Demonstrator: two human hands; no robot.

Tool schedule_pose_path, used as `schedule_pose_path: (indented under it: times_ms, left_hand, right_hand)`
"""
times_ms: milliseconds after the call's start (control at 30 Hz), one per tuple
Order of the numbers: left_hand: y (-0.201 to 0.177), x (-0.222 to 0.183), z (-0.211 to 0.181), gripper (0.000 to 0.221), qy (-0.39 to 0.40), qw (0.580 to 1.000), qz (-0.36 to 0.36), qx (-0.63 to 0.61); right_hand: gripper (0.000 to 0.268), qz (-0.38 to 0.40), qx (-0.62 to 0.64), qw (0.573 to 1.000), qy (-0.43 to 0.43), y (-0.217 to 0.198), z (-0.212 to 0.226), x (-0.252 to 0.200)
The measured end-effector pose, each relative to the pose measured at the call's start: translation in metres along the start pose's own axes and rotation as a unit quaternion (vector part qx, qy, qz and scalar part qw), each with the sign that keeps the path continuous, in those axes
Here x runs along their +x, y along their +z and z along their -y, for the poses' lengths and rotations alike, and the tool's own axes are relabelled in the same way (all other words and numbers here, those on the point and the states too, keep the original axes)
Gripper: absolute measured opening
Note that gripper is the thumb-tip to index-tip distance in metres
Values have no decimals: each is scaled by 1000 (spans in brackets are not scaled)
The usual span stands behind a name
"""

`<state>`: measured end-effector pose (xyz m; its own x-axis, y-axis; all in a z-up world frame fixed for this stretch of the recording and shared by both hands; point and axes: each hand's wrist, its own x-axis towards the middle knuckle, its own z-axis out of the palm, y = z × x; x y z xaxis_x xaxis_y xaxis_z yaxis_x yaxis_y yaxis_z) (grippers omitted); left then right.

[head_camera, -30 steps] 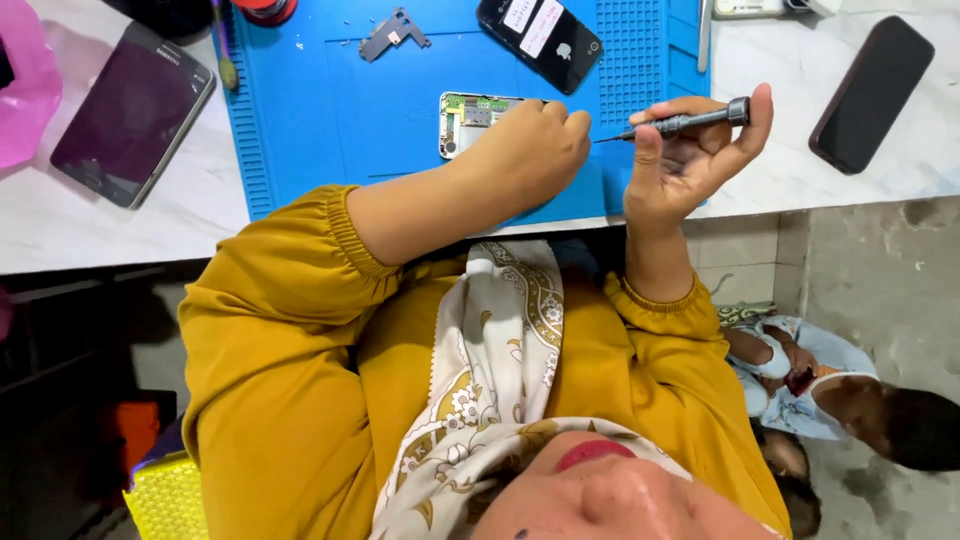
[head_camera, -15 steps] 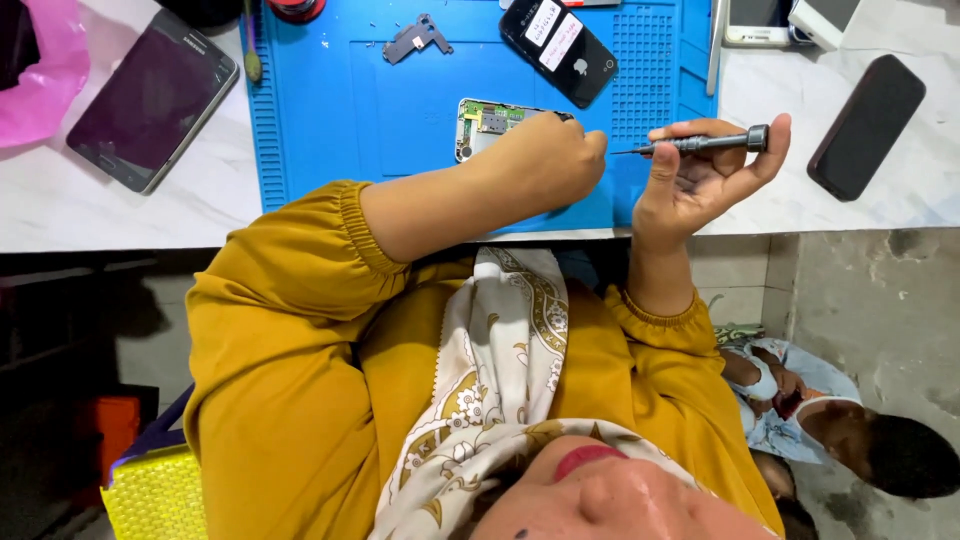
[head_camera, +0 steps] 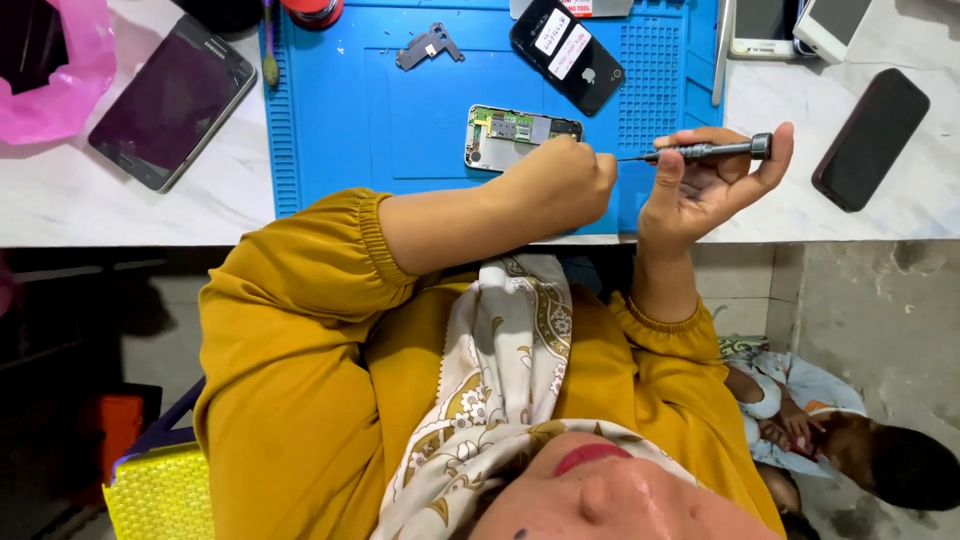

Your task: Disassembling a smartphone by removing internal screws and components using a precision screwdriver on a repair mat.

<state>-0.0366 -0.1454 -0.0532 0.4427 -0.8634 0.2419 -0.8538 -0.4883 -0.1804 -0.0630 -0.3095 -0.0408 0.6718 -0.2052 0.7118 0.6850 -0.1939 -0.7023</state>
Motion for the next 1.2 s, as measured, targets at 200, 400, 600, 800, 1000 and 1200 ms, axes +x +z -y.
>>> schedule_pose_path:
  times_ms: [200,400,600,800,1000,1200]
  left_hand:
    - [0,3,0,18,-17,999,26,15]
    - [-13,-1,3,19,-30,995,72,56]
    - [-4,1,2,22,-62,998,23,18]
    - [-38,1,14,4,-4,999,29,41]
    - [-30,0,18,11,-19,999,18,44]
    - [-20,3,18,17,-40,996,-4,74]
  right_hand:
    - [72,2,3,1000,-7,0,-1,0]
    - [71,9,-4,1000,-10,-1,-2,0]
    - [72,9,4,1000,-10,-2,-5,-1]
    - [82,7,-63,997,-34,-3,-15,1]
    - [79,7,-86,996,-34,-2,-12,2]
    - [80,9,-83,996,-31,-2,-11,1]
